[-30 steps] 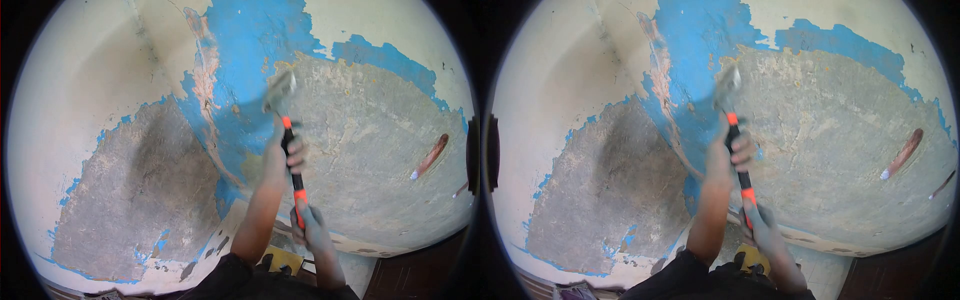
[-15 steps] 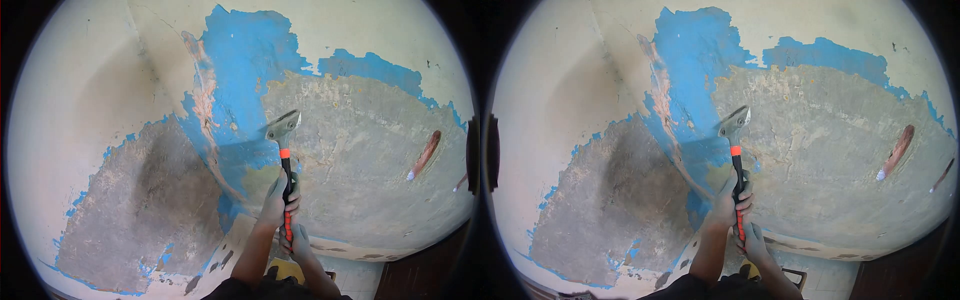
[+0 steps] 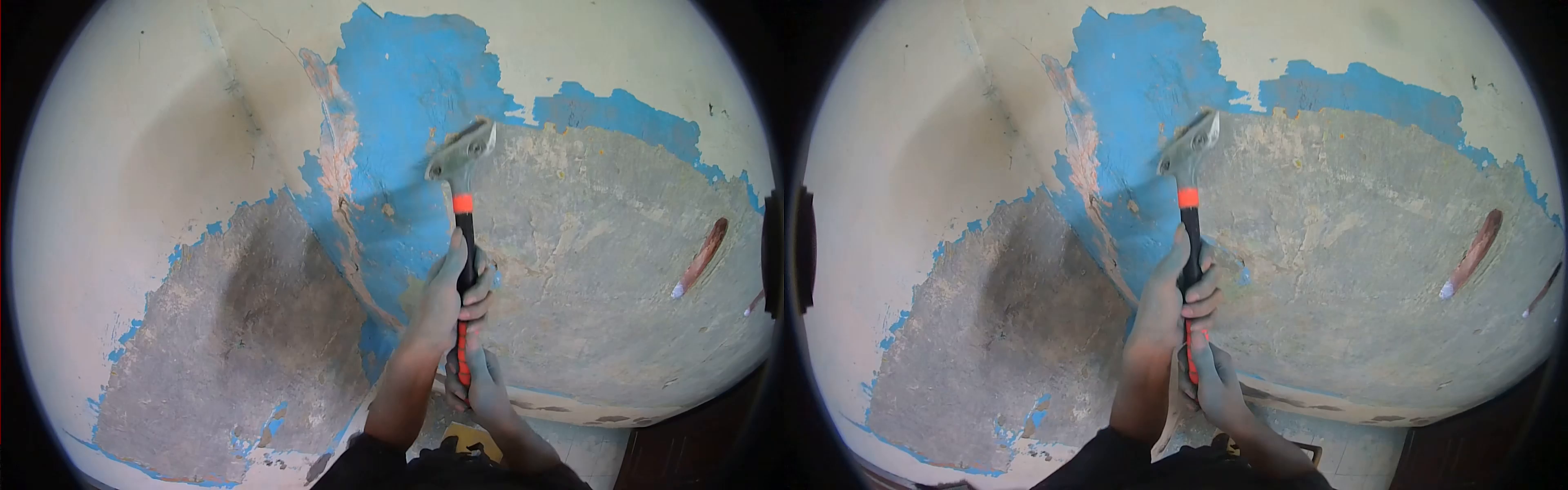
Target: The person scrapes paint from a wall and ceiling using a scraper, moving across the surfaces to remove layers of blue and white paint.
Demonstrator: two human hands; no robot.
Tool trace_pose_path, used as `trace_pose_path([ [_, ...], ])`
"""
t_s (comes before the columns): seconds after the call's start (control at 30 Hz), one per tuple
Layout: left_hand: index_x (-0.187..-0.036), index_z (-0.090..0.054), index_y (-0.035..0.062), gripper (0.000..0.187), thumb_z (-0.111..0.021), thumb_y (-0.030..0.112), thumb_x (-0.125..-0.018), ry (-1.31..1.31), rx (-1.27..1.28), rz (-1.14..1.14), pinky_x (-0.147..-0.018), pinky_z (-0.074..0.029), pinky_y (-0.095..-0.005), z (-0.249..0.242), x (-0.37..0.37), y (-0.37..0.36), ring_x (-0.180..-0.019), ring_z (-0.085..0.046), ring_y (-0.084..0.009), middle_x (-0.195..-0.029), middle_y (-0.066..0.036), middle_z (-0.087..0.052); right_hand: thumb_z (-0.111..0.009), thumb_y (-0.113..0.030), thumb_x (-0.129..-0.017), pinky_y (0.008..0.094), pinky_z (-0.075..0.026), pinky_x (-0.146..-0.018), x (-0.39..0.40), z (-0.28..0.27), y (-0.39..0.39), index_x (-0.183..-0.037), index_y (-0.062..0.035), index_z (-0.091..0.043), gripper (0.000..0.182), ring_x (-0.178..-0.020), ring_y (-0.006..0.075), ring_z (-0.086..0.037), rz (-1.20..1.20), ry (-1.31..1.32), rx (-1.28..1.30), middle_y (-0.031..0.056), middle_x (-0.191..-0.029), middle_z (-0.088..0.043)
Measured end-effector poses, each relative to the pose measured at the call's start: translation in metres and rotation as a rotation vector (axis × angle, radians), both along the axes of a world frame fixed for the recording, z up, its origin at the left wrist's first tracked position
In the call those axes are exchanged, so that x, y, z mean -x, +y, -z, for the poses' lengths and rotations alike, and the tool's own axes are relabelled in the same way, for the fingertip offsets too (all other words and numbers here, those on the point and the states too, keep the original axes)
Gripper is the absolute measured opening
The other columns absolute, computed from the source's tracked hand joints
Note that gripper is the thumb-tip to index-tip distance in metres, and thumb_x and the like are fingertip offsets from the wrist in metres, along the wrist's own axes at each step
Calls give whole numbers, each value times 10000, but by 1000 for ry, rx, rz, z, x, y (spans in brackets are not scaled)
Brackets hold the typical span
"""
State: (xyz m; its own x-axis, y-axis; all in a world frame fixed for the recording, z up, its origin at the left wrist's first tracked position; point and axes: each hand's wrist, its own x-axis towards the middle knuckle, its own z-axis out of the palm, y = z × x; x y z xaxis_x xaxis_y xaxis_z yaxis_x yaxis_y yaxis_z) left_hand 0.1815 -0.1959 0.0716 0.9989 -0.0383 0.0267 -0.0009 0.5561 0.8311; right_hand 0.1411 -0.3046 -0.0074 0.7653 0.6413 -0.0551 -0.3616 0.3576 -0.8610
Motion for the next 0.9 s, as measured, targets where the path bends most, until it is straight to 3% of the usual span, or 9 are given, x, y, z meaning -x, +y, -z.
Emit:
trace_pose_path([
  [0.17,-824,-432,143,481,-384,605,-948,14,-23,-25,-351,-200,-223,5,3,1,-396,-233,-40,-535,68,-291,-361,-584,-965,252,-273,-364,12,1,2,-791,-59,-445,559,-378,108,-307,-9,55,34,9,-520,-356],
  [0.33,-815,-434,144,488,-392,613,-942,-12,-56,-166,-368,-180,-221,-25,-7,-1,-404,-224,-38,-529,75,-273,-359,-592,-961,247,-254,-358,-9,-22,4,-801,-77,-448,547,-372,106,-295,-21,-11,33,0,-517,-350],
  [0.47,-814,-438,144,482,-417,611,-935,61,-78,-63,-374,-180,-220,8,5,1,-403,-230,-38,-524,78,-273,-377,-589,-958,244,-247,-352,10,7,6,-796,-89,-454,532,-370,102,-293,-39,42,-26,-5,-511,-342],
  [0.67,-807,-441,142,495,-420,622,-927,-33,-68,-149,-374,-191,-214,-26,-4,7,-397,-228,-38,-519,80,-279,-393,-593,-952,251,-277,-361,-7,-28,10,-773,-91,-446,536,-373,103,-318,-41,23,-40,-6,-509,-339],
  [0.77,-804,-442,146,504,-422,637,-918,93,-121,-73,-372,-194,-218,6,6,5,-397,-228,-35,-518,80,-280,-396,-592,-951,239,-271,-361,16,-1,10,-772,-90,-447,535,-373,96,-320,8,83,-6,-7,-510,-339],
  [0.9,-799,-445,148,518,-443,657,-897,74,-92,-96,-370,-192,-221,-10,7,-2,-396,-229,-39,-516,78,-285,-388,-595,-952,251,-274,-358,1,-11,3,-767,-91,-444,540,-372,104,-319,-55,58,-29,-10,-506,-335],
])
